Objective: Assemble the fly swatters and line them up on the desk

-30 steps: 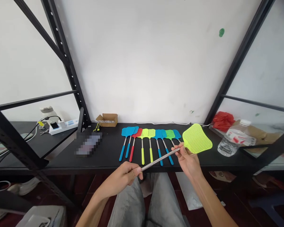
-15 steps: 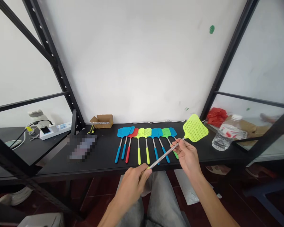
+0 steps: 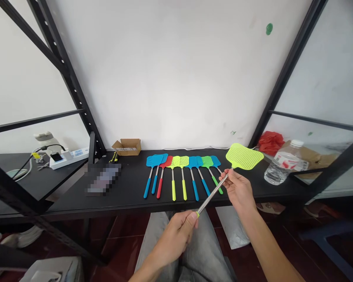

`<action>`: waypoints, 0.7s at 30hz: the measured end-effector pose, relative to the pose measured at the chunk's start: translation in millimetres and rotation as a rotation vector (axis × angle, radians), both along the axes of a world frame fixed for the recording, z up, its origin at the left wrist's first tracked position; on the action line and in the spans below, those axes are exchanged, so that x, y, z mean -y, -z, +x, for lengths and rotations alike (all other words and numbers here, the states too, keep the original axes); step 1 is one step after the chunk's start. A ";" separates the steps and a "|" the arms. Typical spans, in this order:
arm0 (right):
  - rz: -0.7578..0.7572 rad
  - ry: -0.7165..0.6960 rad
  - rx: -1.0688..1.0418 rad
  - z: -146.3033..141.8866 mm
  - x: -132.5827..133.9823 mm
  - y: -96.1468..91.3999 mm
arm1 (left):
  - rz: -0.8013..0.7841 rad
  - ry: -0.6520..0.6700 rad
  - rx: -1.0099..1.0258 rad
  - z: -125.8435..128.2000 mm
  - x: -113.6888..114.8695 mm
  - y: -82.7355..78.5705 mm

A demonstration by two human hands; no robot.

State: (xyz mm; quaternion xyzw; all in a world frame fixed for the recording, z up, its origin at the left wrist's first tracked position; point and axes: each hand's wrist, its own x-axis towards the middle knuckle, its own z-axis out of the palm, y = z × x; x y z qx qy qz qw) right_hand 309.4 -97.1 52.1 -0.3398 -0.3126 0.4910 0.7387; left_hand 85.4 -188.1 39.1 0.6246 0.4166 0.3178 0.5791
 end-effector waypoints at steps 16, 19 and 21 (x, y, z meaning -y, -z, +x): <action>-0.011 -0.197 0.102 -45.2 9.3 13.9 | 0.099 -0.216 0.094 40.8 -3.3 20.3; -0.007 -0.244 0.141 -59.1 17.5 16.0 | 0.080 -0.188 0.173 38.4 -11.3 19.8; -0.029 -0.298 0.150 -57.7 18.7 14.6 | -0.010 -0.142 0.253 34.8 -11.6 21.1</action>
